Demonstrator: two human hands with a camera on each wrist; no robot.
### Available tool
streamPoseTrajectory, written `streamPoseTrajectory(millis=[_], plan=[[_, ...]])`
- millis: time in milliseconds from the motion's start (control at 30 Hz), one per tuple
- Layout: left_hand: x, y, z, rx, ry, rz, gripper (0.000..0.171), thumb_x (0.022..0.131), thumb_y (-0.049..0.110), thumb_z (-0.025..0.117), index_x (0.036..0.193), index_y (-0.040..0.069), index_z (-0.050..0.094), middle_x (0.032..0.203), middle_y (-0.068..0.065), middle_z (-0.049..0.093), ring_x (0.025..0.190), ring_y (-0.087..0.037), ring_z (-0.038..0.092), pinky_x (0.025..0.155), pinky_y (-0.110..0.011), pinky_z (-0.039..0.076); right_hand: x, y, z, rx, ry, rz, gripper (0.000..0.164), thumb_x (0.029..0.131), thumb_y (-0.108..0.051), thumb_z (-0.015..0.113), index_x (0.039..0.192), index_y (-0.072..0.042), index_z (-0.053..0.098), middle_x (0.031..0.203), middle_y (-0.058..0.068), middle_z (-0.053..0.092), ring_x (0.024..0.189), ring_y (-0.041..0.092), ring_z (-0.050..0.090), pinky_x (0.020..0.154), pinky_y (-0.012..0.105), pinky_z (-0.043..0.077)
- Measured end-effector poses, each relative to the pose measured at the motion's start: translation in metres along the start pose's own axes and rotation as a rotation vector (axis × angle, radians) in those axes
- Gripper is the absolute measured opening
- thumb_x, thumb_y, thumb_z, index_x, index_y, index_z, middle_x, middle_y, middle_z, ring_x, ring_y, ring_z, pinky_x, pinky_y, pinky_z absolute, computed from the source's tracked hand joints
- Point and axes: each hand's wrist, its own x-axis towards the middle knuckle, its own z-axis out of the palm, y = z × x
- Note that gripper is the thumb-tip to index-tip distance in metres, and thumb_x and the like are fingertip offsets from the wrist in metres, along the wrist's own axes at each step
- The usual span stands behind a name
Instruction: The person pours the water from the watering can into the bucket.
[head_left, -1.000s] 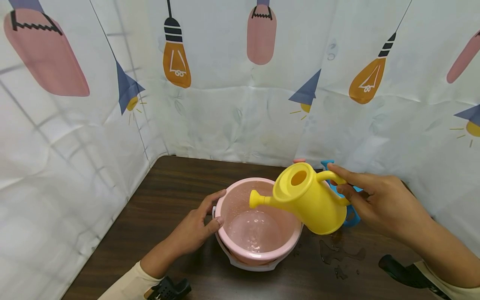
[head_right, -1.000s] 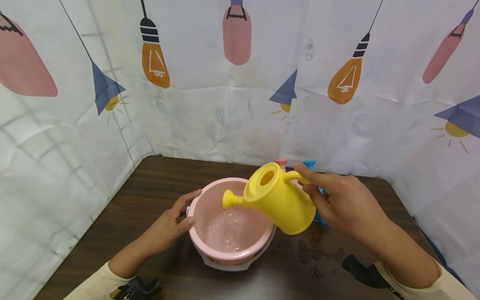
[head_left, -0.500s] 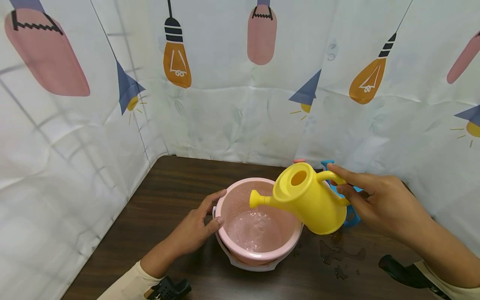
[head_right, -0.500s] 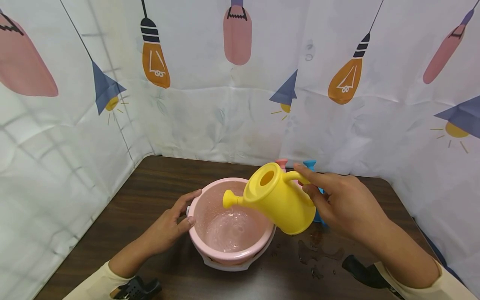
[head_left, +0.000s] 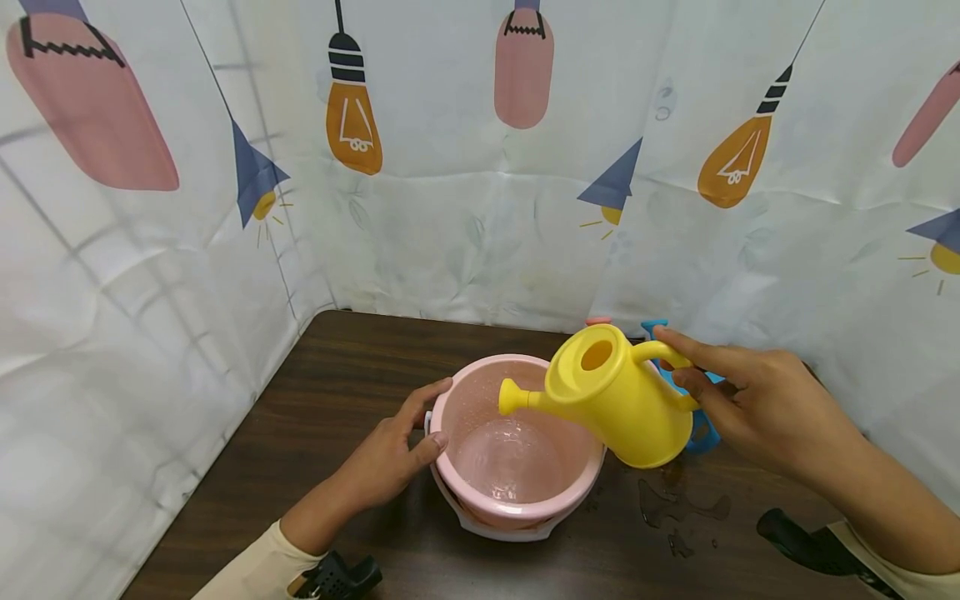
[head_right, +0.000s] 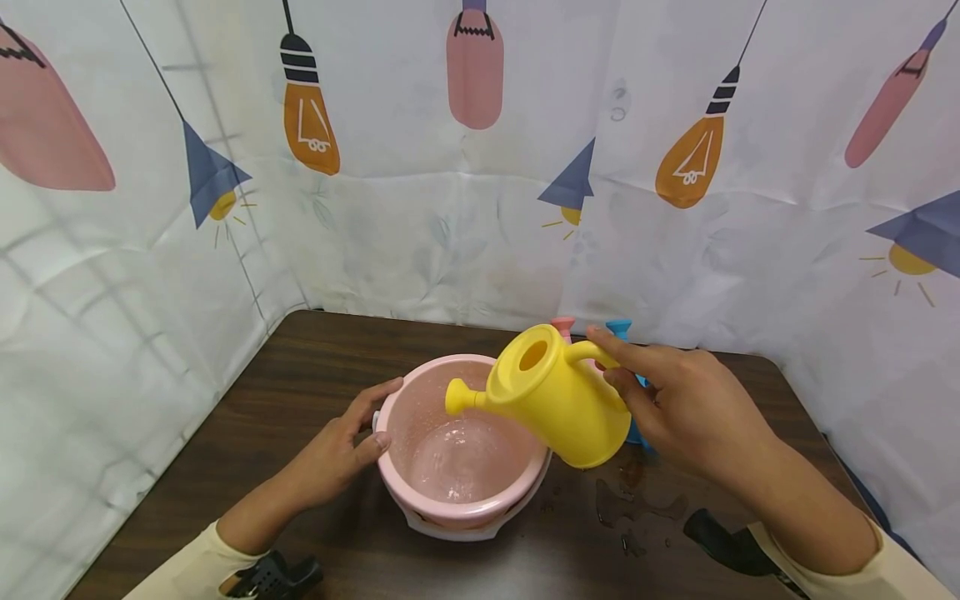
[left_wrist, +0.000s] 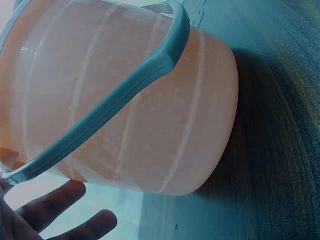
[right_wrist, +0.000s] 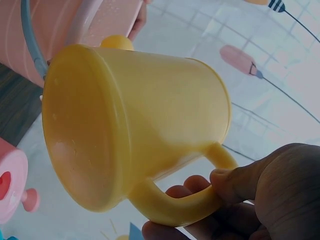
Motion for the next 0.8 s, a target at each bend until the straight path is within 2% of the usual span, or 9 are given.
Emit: streamPoseTrajectory(millis=[267,800], plan=[[0.0001,0.0006,-0.0003,-0.002,-0.003,-0.005,0.063,0.101,0.041,0.055,0.158,0.038,0.029,0.124,-0.007,0.066,0.113,-0.026,0.063,0.088,-0.055,0.049,0.0013,0.0,-0.0002,-0.006,0.005,-0.012,0.074,0.078,0.01,0.08,0.142,-0.023,0.064,0.108,0.006,0.076,0.072,0.011,0.071,0.057,0.015,0.047],[0.0002,-0.0005,-0.0002,0.013,0.002,-0.002,0.063,0.101,0.041,0.055,0.158,0.037,0.029,0.121,-0.004,0.067,0.109,-0.024,0.064,0.086,-0.05,0.05,0.0018,-0.0004,-0.0002,-0.007,0.002,-0.013,0.075,0.077,0.011,0.08,0.141,-0.025,0.065,0.109,0.007,0.076,0.072,0.009,0.07,0.058,0.015,0.046]])
